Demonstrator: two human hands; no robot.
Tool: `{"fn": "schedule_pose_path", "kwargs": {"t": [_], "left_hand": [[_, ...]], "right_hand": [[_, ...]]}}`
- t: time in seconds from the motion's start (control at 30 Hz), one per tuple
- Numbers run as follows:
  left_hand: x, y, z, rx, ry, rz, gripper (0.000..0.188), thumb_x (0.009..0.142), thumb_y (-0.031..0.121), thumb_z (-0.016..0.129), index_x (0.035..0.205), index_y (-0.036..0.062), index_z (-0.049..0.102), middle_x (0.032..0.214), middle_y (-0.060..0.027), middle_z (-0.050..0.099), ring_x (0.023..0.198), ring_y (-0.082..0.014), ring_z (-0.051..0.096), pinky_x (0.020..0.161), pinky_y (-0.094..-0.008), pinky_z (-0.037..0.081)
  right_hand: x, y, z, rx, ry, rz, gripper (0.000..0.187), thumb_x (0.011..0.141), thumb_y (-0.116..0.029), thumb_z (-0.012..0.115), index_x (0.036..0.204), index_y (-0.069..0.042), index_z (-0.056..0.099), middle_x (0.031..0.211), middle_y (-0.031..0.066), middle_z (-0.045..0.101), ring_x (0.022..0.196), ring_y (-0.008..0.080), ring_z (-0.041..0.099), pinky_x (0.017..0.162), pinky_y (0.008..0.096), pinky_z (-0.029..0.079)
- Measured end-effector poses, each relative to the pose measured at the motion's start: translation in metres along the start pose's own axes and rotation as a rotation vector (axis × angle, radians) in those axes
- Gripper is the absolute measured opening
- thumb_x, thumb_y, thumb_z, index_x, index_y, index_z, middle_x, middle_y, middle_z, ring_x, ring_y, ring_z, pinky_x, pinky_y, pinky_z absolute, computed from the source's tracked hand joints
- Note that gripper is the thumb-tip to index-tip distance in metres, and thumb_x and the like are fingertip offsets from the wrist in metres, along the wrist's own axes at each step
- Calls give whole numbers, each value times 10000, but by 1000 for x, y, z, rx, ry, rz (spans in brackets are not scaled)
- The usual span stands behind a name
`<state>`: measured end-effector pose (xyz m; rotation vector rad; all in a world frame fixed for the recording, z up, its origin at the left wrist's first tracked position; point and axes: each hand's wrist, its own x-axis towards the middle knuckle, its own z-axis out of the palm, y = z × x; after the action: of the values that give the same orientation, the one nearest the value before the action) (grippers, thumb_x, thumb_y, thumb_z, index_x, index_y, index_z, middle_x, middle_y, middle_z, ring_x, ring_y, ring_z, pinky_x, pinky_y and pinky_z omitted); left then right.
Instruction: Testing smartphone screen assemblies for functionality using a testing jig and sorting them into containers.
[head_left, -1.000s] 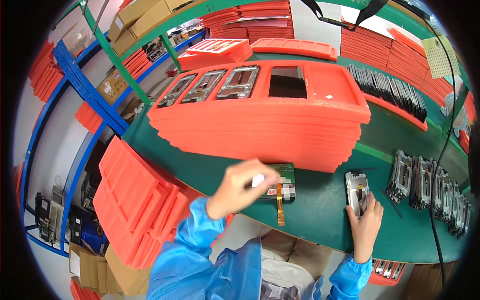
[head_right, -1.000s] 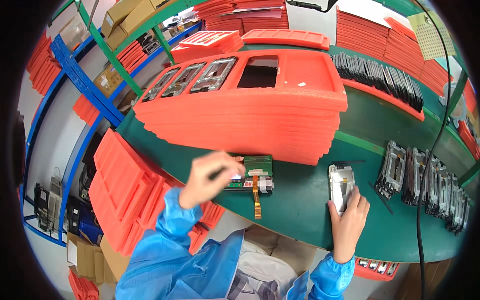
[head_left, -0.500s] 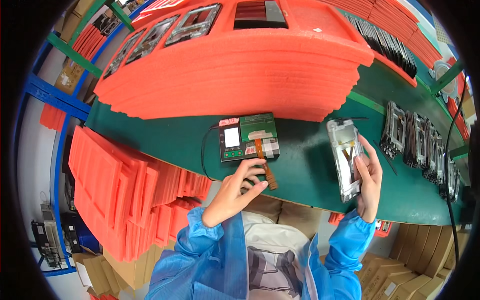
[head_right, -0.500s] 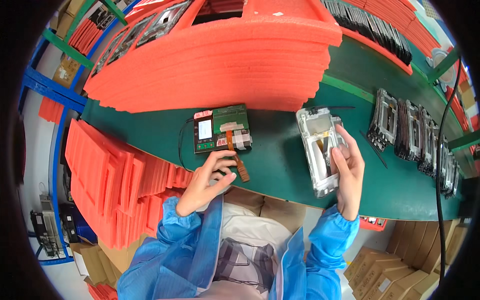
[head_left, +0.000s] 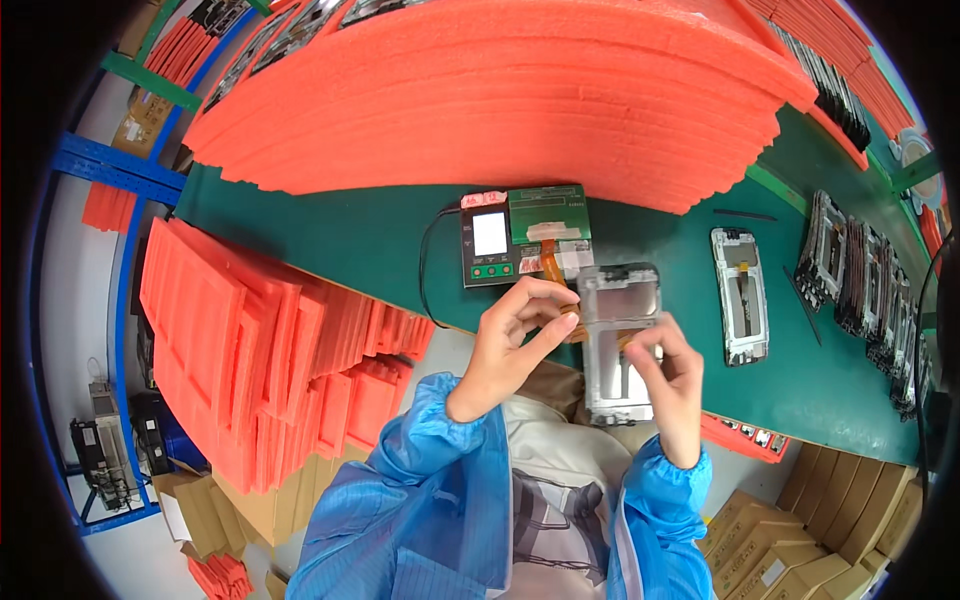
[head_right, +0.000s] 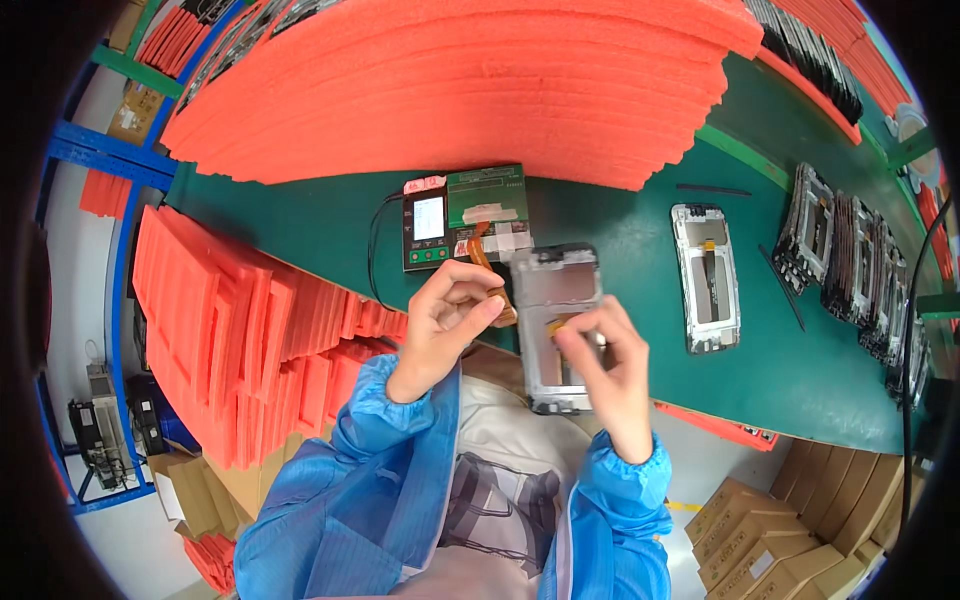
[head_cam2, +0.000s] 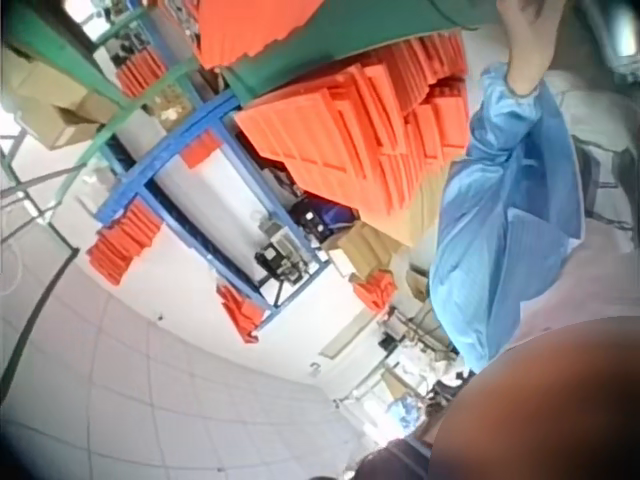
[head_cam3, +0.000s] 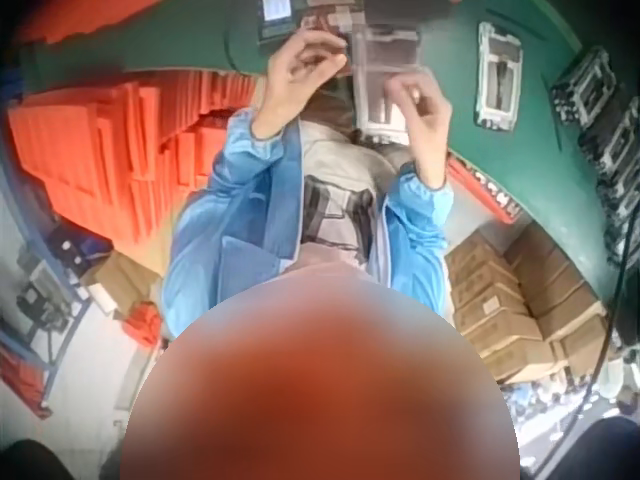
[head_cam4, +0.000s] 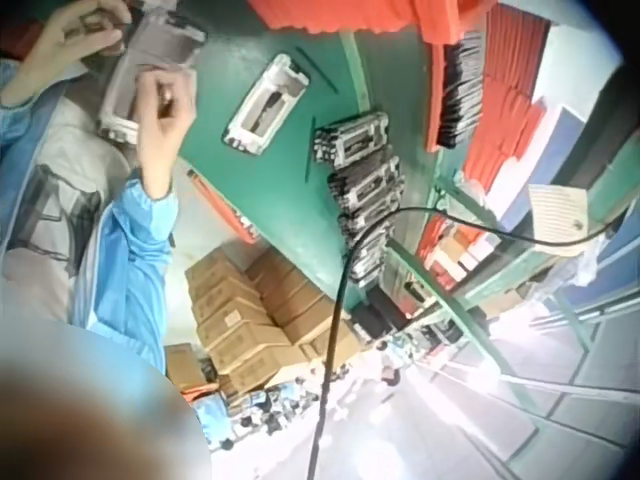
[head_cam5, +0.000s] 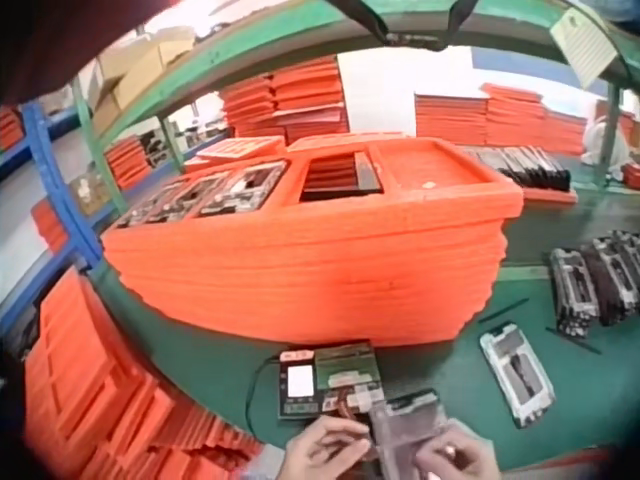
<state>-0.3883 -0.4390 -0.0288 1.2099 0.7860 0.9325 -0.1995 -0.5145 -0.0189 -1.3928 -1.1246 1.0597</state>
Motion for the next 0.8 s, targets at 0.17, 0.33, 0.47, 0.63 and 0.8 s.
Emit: {"fn": "schedule_pose_path", "kwargs": {"t": [0.17, 0.33, 0.47, 0.63, 0.8], "left_hand": [[1, -11, -1, 176, 24, 124, 212, 924, 61, 671, 1118, 7, 605, 919, -46, 667, 824, -84, 610, 759, -238, 479], [1, -9, -3, 178, -20, 59, 223, 907, -9, 666, 1116, -19, 590, 1042, -63, 662, 916, -95, 638, 851, -239, 484], [0, -7, -1, 210, -23, 78, 232, 902, -10, 672, 1118, -23, 590, 1047, -66, 666, 916, -93, 639, 845, -234, 481], [0, -6, -2, 194, -20, 61, 237, 897, -11, 678, 1117, -26, 590, 1064, -66, 648, 908, -92, 638, 844, -232, 479], [0, -5, -2, 158, -27, 59, 243, 893, -17, 681, 1117, -28, 589, 1085, -67, 628, 902, -88, 636, 844, -231, 479]], "right_hand": [[-2, -9, 27, -18, 44, 30, 75, 830, -9, 691, 797, -24, 626, 831, 40, 620, 713, 137, 508, 840, 280, 426], [1, -3, 32, -27, 67, 17, 79, 821, -17, 699, 790, -24, 627, 741, 52, 616, 745, 156, 524, 1058, 416, 340], [1, -2, 32, -2, 79, 22, 80, 819, -17, 701, 787, -23, 628, 734, 65, 611, 745, 161, 523, 1092, 447, 299], [0, -6, 35, -15, 100, 41, 77, 833, -24, 698, 801, -17, 629, 734, 48, 560, 749, 147, 503, 873, 330, 416], [-2, -5, 38, -53, 159, -31, 55, 852, -20, 680, 824, -12, 634, 745, 36, 509, 744, 131, 476, 666, 264, 376]]}}
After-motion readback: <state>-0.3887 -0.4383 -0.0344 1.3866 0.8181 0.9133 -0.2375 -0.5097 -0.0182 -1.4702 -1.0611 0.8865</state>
